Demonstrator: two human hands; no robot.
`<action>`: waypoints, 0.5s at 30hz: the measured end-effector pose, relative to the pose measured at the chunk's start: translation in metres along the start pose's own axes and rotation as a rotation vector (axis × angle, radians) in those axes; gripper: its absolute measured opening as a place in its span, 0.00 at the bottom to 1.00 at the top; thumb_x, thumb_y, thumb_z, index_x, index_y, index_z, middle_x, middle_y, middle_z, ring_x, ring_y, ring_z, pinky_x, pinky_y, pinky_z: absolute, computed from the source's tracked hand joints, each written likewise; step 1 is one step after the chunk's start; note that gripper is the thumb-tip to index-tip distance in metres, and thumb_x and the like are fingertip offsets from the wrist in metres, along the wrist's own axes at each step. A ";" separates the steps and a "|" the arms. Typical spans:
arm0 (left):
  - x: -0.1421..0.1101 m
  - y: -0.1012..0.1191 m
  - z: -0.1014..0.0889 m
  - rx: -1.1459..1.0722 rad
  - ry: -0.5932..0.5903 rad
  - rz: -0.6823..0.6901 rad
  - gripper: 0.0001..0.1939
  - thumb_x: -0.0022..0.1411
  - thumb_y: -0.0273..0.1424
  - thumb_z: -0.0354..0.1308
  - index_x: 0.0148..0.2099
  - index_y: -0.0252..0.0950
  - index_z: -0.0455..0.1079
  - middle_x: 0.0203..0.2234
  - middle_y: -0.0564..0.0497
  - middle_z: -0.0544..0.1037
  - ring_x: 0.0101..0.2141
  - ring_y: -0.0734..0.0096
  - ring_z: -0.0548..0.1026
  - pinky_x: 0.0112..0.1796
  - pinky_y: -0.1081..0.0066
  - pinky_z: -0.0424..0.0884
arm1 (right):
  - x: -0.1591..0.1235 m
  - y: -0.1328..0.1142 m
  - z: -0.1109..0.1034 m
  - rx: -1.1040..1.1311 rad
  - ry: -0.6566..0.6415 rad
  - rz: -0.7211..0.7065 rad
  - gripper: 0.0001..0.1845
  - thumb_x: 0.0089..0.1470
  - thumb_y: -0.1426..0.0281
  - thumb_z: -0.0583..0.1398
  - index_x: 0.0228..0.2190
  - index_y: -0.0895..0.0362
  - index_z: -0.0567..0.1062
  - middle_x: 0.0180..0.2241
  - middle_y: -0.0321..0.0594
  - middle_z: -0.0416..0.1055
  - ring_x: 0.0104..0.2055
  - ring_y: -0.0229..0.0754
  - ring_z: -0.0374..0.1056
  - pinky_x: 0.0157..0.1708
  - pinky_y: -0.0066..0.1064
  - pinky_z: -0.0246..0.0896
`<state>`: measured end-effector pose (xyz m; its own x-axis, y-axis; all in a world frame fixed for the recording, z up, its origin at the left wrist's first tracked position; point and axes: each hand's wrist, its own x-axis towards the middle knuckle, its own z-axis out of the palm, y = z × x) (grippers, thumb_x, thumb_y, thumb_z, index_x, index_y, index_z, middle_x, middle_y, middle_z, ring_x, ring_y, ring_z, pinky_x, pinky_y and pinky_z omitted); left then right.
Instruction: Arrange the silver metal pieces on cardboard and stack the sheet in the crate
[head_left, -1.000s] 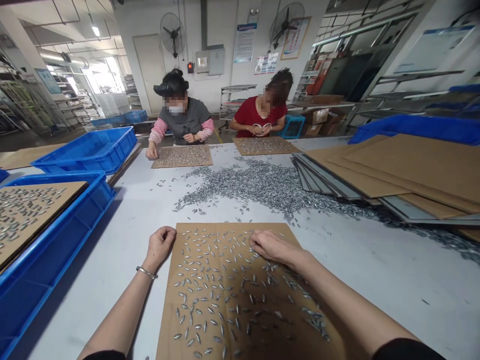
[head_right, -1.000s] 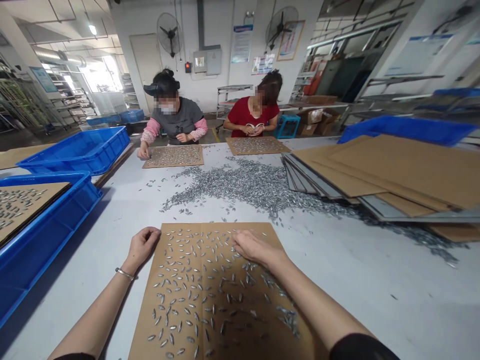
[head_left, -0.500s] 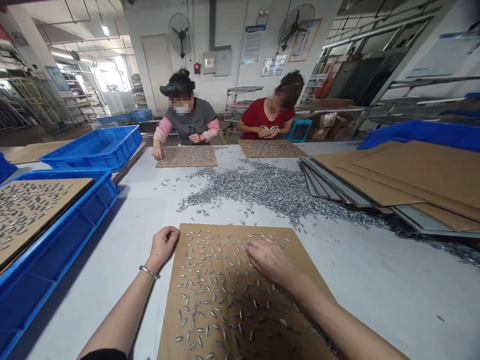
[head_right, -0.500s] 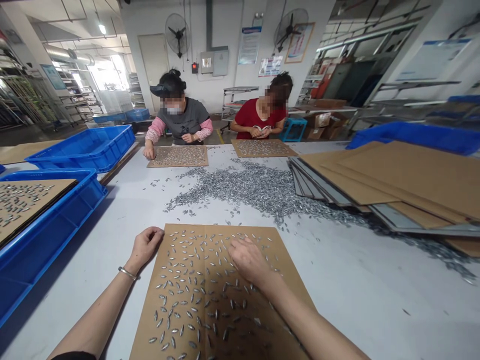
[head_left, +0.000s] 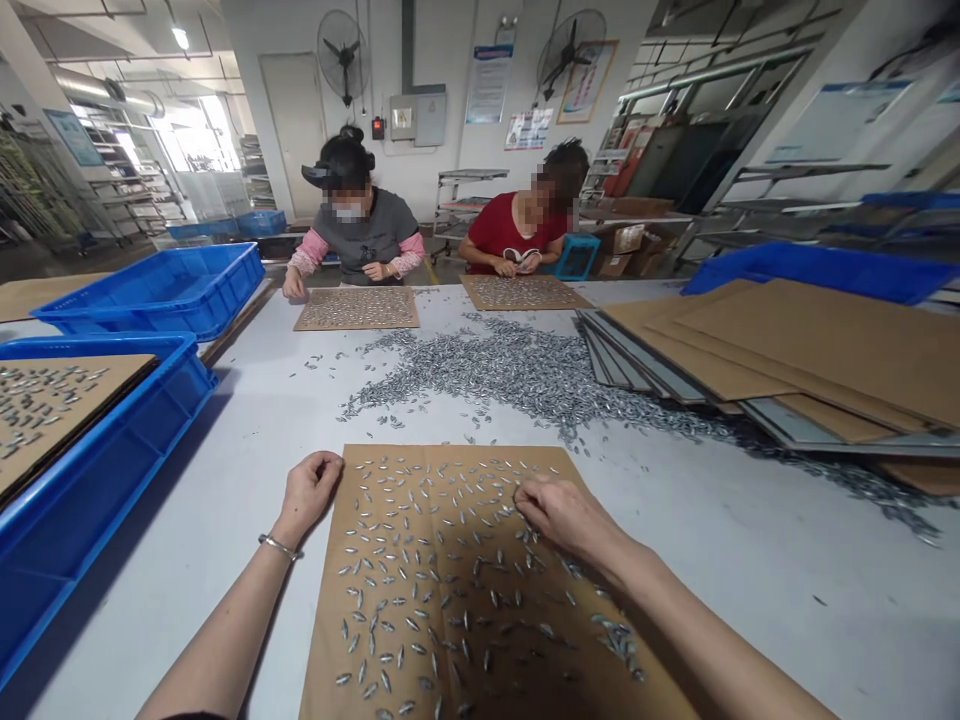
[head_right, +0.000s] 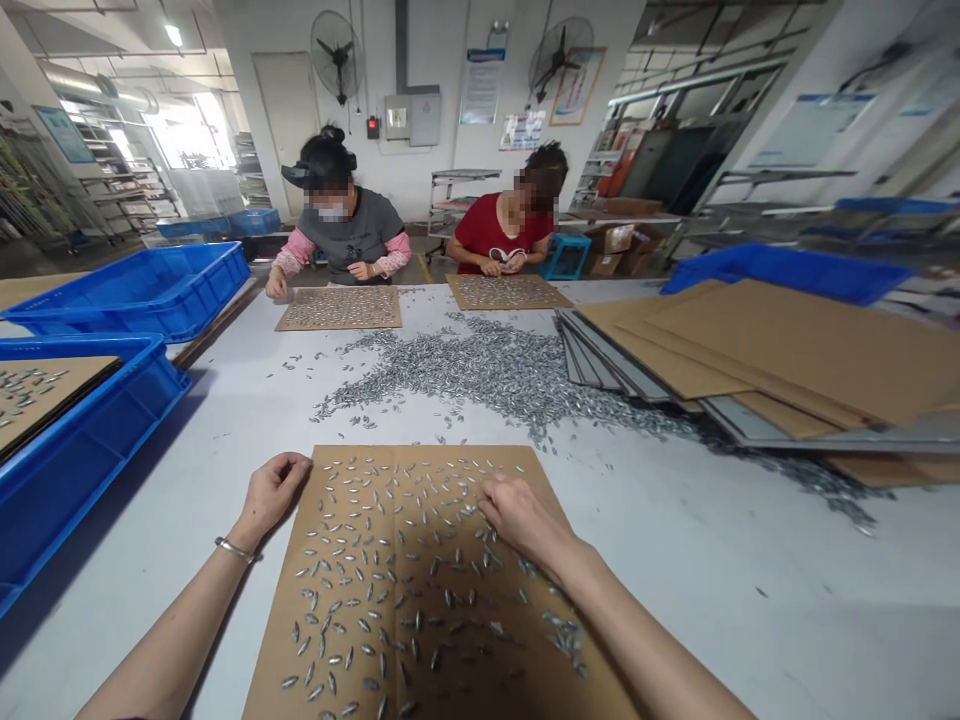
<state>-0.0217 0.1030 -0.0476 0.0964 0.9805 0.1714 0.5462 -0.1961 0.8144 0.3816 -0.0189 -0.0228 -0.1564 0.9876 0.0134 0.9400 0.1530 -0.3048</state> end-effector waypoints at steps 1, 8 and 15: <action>0.000 0.000 0.000 0.001 0.002 -0.001 0.18 0.62 0.47 0.56 0.37 0.38 0.76 0.31 0.48 0.82 0.33 0.61 0.77 0.36 0.66 0.71 | -0.002 -0.001 0.003 0.014 -0.007 -0.018 0.15 0.65 0.72 0.52 0.28 0.54 0.74 0.31 0.42 0.74 0.33 0.42 0.69 0.34 0.30 0.56; -0.001 0.001 -0.001 0.017 0.015 0.001 0.19 0.62 0.47 0.56 0.37 0.37 0.76 0.30 0.48 0.82 0.32 0.61 0.77 0.36 0.66 0.70 | 0.004 -0.008 0.026 -0.061 -0.003 -0.101 0.14 0.62 0.76 0.52 0.27 0.54 0.71 0.32 0.40 0.72 0.35 0.42 0.68 0.35 0.31 0.54; 0.000 0.002 -0.002 0.020 0.008 0.014 0.18 0.63 0.47 0.56 0.37 0.37 0.76 0.30 0.48 0.82 0.32 0.62 0.77 0.35 0.67 0.71 | 0.001 -0.011 0.027 -0.143 0.050 -0.128 0.10 0.61 0.76 0.51 0.30 0.54 0.69 0.32 0.42 0.73 0.32 0.42 0.66 0.34 0.32 0.53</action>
<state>-0.0223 0.1023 -0.0455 0.0973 0.9775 0.1872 0.5613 -0.2093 0.8007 0.3634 -0.0209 -0.0453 -0.2660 0.9596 0.0914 0.9474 0.2777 -0.1592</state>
